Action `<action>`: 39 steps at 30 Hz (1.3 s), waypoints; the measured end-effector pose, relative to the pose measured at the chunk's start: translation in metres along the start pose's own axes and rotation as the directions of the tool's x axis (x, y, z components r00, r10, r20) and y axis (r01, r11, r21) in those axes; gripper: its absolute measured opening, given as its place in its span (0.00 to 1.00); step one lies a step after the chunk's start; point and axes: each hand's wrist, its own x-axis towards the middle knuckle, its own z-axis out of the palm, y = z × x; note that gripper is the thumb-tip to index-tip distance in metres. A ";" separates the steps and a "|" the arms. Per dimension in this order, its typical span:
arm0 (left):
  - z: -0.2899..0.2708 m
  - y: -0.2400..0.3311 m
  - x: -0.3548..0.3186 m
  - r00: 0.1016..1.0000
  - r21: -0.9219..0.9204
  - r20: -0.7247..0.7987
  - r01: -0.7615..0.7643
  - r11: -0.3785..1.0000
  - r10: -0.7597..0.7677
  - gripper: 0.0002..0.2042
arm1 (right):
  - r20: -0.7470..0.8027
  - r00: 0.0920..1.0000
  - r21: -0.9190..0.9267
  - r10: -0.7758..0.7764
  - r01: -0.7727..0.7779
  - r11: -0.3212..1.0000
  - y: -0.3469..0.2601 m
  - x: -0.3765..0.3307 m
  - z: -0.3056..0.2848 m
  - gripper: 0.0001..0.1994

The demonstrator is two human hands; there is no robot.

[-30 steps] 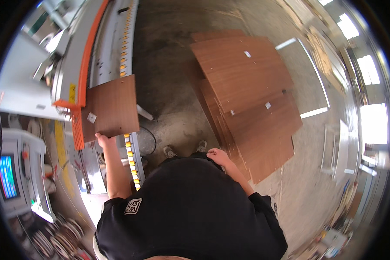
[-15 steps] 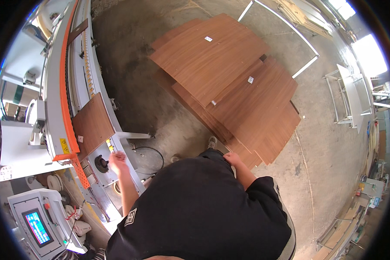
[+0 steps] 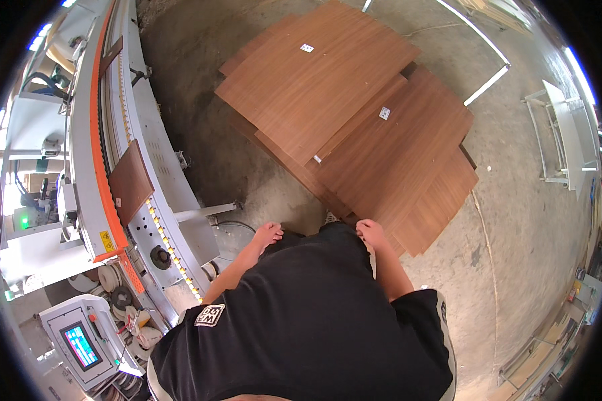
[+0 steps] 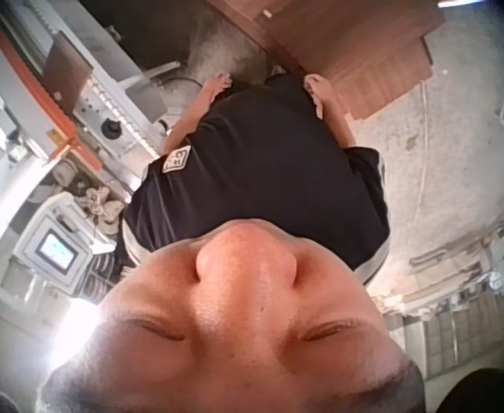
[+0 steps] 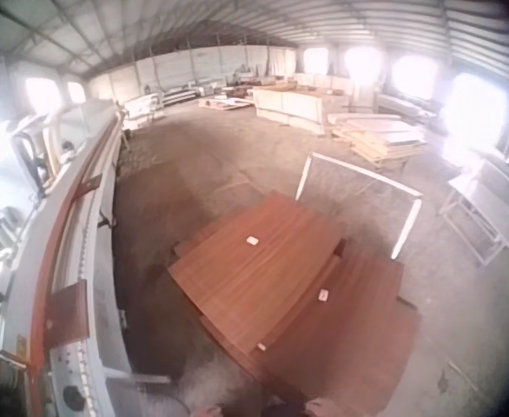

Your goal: The person feeds wooden boards into an edge-banding machine, moves a large tabletop panel across a workspace, and uses an air nozzle to clear dust from the machine and their hands.

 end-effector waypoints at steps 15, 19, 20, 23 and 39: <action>-0.012 0.163 0.281 0.979 -0.156 -0.167 -0.146 0.977 0.119 0.17 | -0.337 0.918 -0.112 0.211 -0.262 0.959 0.175 -0.137 0.014 0.18; 0.017 0.227 0.283 0.912 -0.357 -0.401 -0.070 0.932 -0.085 0.27 | -0.390 0.865 -0.070 0.315 -0.369 0.927 0.207 -0.154 0.044 0.17; 0.012 0.236 0.288 0.927 -0.410 -0.356 -0.041 0.911 -0.119 0.31 | -0.399 0.852 -0.089 0.338 -0.403 0.911 0.192 -0.155 0.058 0.17; 0.013 0.239 0.271 0.954 -0.426 -0.290 -0.057 0.903 -0.077 0.35 | -0.416 0.842 -0.005 0.344 -0.381 0.925 0.149 -0.171 0.080 0.16; -0.007 0.183 0.196 0.975 -0.484 -0.220 -0.149 0.862 0.044 0.28 | -0.206 0.966 -0.298 0.157 -0.215 0.930 0.084 -0.073 -0.003 0.18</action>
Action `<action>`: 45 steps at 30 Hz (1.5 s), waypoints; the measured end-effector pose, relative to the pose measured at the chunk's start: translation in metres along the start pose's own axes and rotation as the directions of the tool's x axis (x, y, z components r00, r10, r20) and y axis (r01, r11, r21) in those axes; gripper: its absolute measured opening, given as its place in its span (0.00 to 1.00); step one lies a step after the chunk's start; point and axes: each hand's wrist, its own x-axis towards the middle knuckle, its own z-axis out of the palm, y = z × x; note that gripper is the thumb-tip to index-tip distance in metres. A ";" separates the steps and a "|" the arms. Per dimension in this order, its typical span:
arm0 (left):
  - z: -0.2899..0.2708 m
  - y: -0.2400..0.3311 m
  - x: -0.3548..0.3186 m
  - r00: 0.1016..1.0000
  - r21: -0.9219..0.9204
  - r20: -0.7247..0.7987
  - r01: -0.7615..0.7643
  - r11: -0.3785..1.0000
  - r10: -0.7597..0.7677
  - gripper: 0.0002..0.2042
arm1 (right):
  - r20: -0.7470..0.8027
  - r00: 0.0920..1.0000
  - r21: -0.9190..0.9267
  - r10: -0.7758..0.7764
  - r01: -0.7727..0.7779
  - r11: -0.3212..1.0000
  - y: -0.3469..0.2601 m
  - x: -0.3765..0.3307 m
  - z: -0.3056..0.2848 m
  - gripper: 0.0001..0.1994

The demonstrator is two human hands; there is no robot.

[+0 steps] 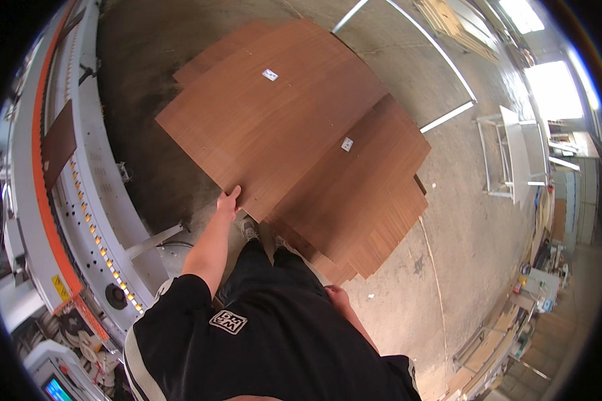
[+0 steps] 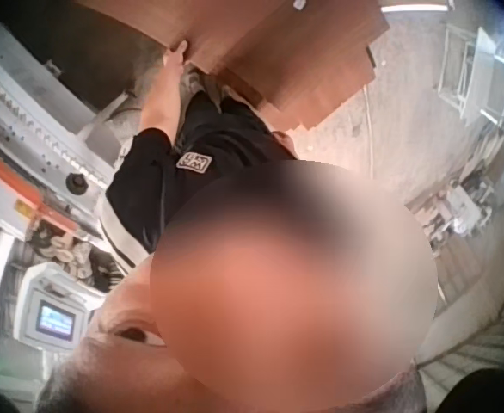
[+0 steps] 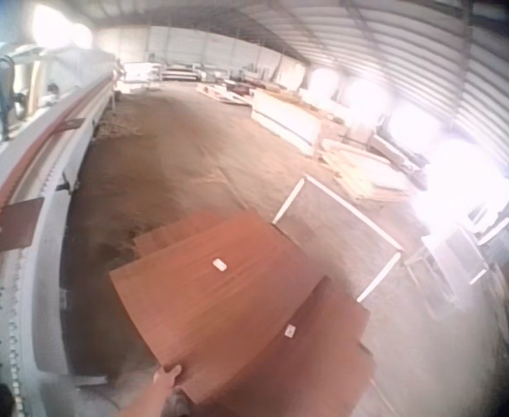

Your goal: The person feeds wooden boards into an edge-banding machine, moves a large tabletop panel across a workspace, and uses an air nozzle to clear dust from the machine and their hands.

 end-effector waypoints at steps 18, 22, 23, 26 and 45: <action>-0.162 -0.147 -0.304 0.944 -0.030 -0.325 0.052 0.998 -0.059 0.20 | 0.183 0.983 0.543 0.013 -0.111 0.833 -0.201 0.214 -0.073 0.34; -0.169 -0.166 -0.381 0.880 -0.379 -0.475 -0.216 0.900 0.010 0.16 | 0.120 0.983 0.880 0.137 -0.169 0.444 -0.229 0.196 -0.050 0.36; -0.160 -0.163 -0.401 0.841 -0.455 -0.541 -0.287 0.843 -0.005 0.15 | 0.125 0.985 0.922 0.117 -0.159 0.352 -0.230 0.189 -0.042 0.37; -0.152 -0.170 -0.431 0.621 -0.337 -0.784 -0.429 0.838 0.003 0.13 | 0.026 0.985 0.918 0.171 -0.092 0.387 -0.231 0.160 -0.025 0.36; -0.207 -0.412 -0.559 0.306 -0.444 -0.896 -0.640 0.627 -0.322 0.17 | 0.168 0.967 0.756 -0.190 -0.003 0.655 -0.238 -0.037 0.065 0.33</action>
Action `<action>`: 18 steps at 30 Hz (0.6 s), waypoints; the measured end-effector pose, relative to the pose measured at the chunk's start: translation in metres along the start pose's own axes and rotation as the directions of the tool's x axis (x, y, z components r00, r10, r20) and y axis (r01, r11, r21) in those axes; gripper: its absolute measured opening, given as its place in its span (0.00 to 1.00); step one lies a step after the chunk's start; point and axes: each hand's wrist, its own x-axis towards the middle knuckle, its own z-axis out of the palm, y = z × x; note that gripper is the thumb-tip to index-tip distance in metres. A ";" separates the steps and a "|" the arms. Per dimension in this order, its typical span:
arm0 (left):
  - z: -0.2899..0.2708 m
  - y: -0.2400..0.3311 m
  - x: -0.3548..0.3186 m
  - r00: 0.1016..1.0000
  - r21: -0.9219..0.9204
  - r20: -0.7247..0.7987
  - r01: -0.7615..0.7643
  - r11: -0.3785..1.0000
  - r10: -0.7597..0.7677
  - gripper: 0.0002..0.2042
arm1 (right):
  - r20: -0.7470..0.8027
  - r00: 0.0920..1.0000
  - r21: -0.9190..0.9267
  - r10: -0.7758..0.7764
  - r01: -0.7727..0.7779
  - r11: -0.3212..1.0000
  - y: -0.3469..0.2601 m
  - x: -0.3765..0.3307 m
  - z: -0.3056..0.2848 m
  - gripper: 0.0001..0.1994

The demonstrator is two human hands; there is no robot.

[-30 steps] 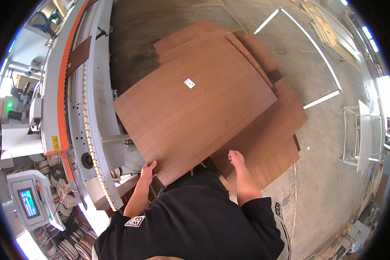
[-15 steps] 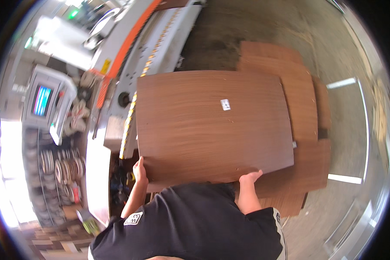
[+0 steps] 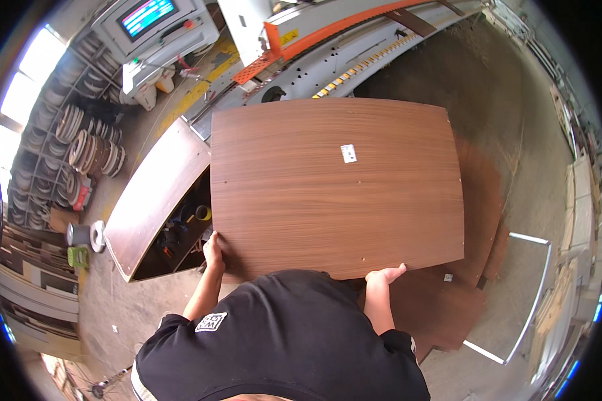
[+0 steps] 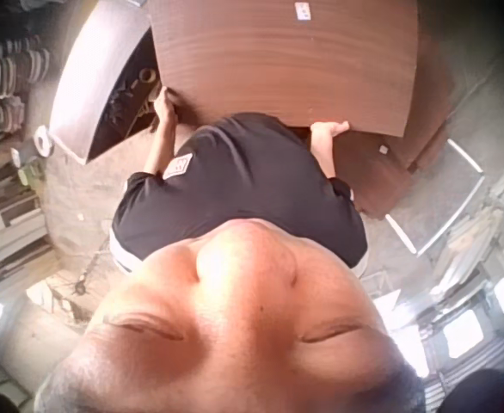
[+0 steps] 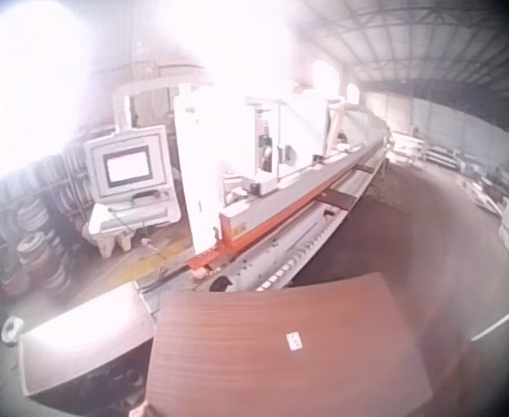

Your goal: The person feeds wooden boards into an edge-banding machine, moves a large tabletop panel across a workspace, and uses an air nozzle to clear dust from the machine and their hands.

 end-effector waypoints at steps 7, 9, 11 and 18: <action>-0.117 -0.039 0.027 0.969 -0.103 -0.222 0.089 0.991 -0.110 0.22 | 0.235 0.972 -0.102 -0.024 0.049 0.994 0.081 -0.067 0.057 0.32; -0.154 -0.044 0.029 0.947 -0.113 -0.290 0.109 0.988 -0.138 0.24 | 0.237 0.970 -0.205 0.051 -0.001 0.979 0.109 -0.093 0.068 0.32; -0.186 -0.040 0.019 0.928 -0.176 -0.320 0.137 0.975 -0.188 0.24 | 0.348 0.927 -0.264 0.141 -0.048 0.963 0.142 -0.087 0.070 0.31; -0.283 -0.088 -0.025 0.997 0.051 -0.016 0.076 0.996 -0.075 0.24 | 0.418 0.873 -0.702 0.249 0.136 0.699 0.195 -0.091 0.091 0.29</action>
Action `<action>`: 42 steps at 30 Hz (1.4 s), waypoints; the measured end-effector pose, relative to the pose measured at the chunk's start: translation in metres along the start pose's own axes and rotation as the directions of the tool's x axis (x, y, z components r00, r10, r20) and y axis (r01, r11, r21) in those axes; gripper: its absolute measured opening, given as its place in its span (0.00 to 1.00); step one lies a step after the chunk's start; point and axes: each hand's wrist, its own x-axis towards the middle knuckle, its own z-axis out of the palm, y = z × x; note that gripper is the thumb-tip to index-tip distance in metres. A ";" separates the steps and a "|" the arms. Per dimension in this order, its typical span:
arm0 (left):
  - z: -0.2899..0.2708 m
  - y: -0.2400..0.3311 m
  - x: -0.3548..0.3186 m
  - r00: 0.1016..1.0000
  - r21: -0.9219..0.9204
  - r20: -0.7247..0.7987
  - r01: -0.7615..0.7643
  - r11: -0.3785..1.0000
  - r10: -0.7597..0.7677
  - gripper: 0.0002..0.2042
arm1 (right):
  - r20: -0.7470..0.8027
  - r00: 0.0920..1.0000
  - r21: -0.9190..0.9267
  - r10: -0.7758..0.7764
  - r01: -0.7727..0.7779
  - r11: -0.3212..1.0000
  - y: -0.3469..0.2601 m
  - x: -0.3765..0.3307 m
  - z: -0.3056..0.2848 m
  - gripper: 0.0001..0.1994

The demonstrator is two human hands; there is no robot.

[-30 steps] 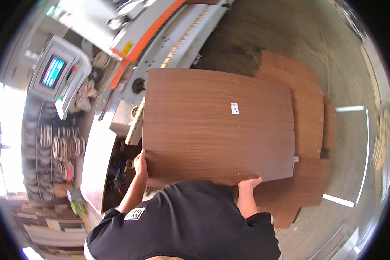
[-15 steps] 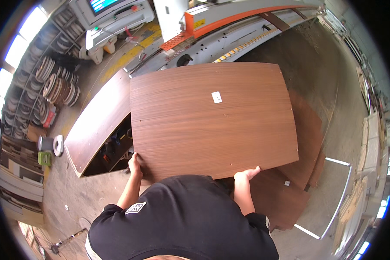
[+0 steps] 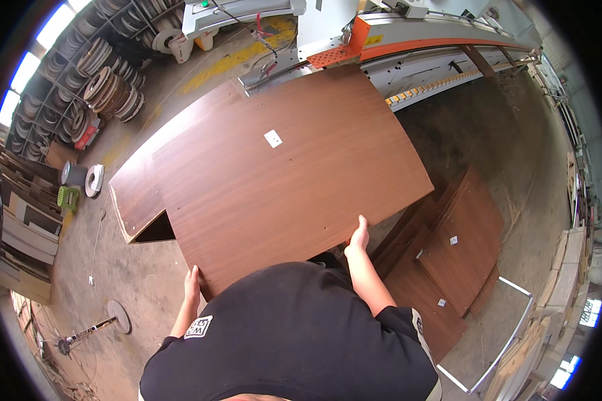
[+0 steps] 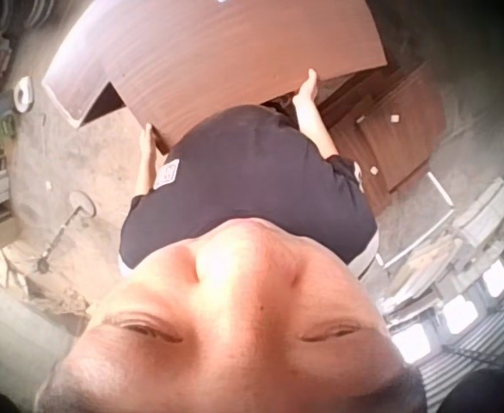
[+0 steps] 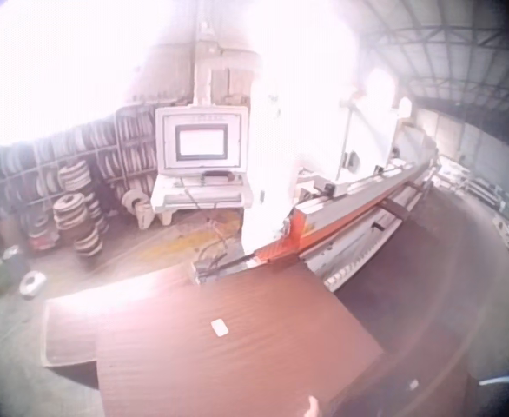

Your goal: The person feeds wooden boards into an edge-banding machine, moves a large tabletop panel across a workspace, and uses an air nozzle to clear dust from the machine and their hands.

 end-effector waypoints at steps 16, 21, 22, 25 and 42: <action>0.058 -0.008 -0.051 0.967 -0.005 -0.248 0.052 0.999 -0.051 0.25 | 0.192 0.977 -0.615 -0.090 0.191 0.765 -0.046 0.037 0.022 0.34; 0.085 0.005 -0.056 0.960 -0.029 -0.257 0.111 0.993 -0.115 0.23 | 0.191 0.978 -0.592 -0.085 0.184 0.784 -0.068 0.050 0.019 0.29; 0.092 0.009 -0.057 0.960 -0.024 -0.245 0.135 0.991 -0.137 0.23 | 0.189 0.977 -0.576 -0.097 0.190 0.795 -0.074 0.053 0.019 0.28; 0.120 0.026 -0.061 0.961 -0.018 -0.200 0.193 0.981 -0.193 0.23 | 0.161 0.979 -0.531 -0.122 0.190 0.825 -0.096 0.069 0.019 0.27; 0.252 0.052 -0.042 0.989 0.048 0.145 0.035 0.998 -0.042 0.25 | 0.237 0.958 -0.508 -0.164 0.266 0.819 -0.127 0.117 -0.004 0.26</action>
